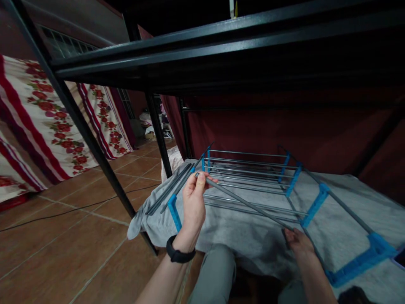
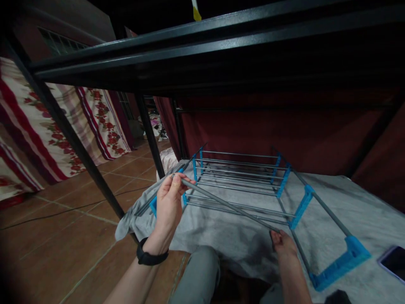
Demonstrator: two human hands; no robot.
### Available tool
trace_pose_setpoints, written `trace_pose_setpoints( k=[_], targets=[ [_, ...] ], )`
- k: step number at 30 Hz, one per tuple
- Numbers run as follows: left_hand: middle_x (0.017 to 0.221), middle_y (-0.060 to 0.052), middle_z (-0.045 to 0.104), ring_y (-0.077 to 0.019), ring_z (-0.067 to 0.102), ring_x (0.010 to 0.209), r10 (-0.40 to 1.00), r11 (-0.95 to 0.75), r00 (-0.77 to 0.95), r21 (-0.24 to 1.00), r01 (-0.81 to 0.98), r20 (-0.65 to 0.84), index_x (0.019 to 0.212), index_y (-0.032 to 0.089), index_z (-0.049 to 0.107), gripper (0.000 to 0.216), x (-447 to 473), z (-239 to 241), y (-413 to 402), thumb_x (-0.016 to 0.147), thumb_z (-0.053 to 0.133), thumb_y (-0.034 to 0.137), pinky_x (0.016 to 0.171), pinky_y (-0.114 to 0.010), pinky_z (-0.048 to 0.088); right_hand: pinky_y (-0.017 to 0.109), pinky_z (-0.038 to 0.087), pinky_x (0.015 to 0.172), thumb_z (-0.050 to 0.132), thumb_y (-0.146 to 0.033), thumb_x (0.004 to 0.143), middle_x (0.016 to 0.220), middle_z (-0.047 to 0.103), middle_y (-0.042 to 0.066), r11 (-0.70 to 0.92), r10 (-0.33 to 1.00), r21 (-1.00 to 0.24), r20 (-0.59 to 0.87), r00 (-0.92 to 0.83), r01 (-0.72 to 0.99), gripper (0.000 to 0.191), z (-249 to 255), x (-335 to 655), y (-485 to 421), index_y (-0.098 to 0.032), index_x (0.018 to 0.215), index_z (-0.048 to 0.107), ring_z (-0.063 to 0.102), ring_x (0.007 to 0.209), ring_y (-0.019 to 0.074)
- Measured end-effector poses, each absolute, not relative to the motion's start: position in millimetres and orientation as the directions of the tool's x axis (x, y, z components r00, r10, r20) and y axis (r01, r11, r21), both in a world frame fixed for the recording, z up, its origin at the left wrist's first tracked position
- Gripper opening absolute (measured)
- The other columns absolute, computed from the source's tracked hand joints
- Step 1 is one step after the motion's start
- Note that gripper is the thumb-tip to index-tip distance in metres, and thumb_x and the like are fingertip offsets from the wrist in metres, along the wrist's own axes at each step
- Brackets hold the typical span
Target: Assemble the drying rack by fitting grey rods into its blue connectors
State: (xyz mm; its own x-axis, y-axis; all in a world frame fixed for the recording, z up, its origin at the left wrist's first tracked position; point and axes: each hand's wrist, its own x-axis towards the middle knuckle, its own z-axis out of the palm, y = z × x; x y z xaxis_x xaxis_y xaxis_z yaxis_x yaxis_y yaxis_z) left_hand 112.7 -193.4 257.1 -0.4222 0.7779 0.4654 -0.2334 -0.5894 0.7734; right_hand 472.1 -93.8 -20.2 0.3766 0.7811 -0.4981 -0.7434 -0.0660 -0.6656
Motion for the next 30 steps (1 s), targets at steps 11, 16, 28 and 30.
trace_pose_setpoints(
  k=[11, 16, 28, 30],
  targets=[
    [0.09, -0.006, 0.073, -0.0202, 0.072, 0.089, 0.898, -0.373, -0.375, 0.851, -0.371, 0.23, 0.109, 0.021, 0.053, 0.032, 111, 208, -160, 0.085, 0.065, 0.039, 0.079, -0.033, 0.054, 0.019, 0.06, 0.071, 0.054, -0.006, 0.084, 0.071, 0.059, -0.005, -0.004, 0.751, -0.666, -0.495, 0.437, -0.746, 0.013, -2, 449, -99, -0.018, 0.082, 0.051, 0.063, 0.064, 0.0069],
    [0.081, -0.005, 0.07, -0.0194, 0.072, 0.081, 0.888, -0.339, -0.423, 0.88, -0.334, 0.182, 0.101, 0.017, 0.055, 0.027, 111, 194, -149, 0.088, 0.06, 0.041, 0.07, -0.028, 0.054, 0.025, 0.061, 0.071, 0.049, -0.013, 0.089, 0.07, 0.062, -0.004, 0.037, 0.802, -0.646, -0.436, 0.408, -0.762, 0.01, 4, 447, -98, -0.019, 0.082, 0.051, 0.065, 0.065, 0.0088],
    [0.075, -0.003, 0.068, -0.0168, 0.071, 0.073, 0.889, -0.281, -0.448, 0.887, -0.367, 0.096, 0.1, 0.015, 0.054, 0.016, 105, 191, -130, 0.094, 0.053, 0.031, 0.066, -0.026, 0.055, 0.027, 0.059, 0.077, 0.046, -0.015, 0.089, 0.076, 0.065, -0.002, 0.045, 0.828, -0.619, -0.416, 0.376, -0.784, 0.012, 18, 439, -101, -0.02, 0.082, 0.053, 0.066, 0.073, 0.0101],
    [0.078, -0.005, 0.07, -0.0176, 0.072, 0.076, 0.898, -0.259, -0.435, 0.882, -0.393, 0.069, 0.101, 0.015, 0.054, 0.015, 104, 191, -130, 0.095, 0.051, 0.029, 0.066, -0.026, 0.056, 0.027, 0.059, 0.079, 0.046, -0.016, 0.089, 0.078, 0.065, -0.001, 0.051, 0.83, -0.618, -0.411, 0.378, -0.785, 0.011, 16, 440, -101, -0.02, 0.082, 0.053, 0.067, 0.075, 0.01]
  ],
)
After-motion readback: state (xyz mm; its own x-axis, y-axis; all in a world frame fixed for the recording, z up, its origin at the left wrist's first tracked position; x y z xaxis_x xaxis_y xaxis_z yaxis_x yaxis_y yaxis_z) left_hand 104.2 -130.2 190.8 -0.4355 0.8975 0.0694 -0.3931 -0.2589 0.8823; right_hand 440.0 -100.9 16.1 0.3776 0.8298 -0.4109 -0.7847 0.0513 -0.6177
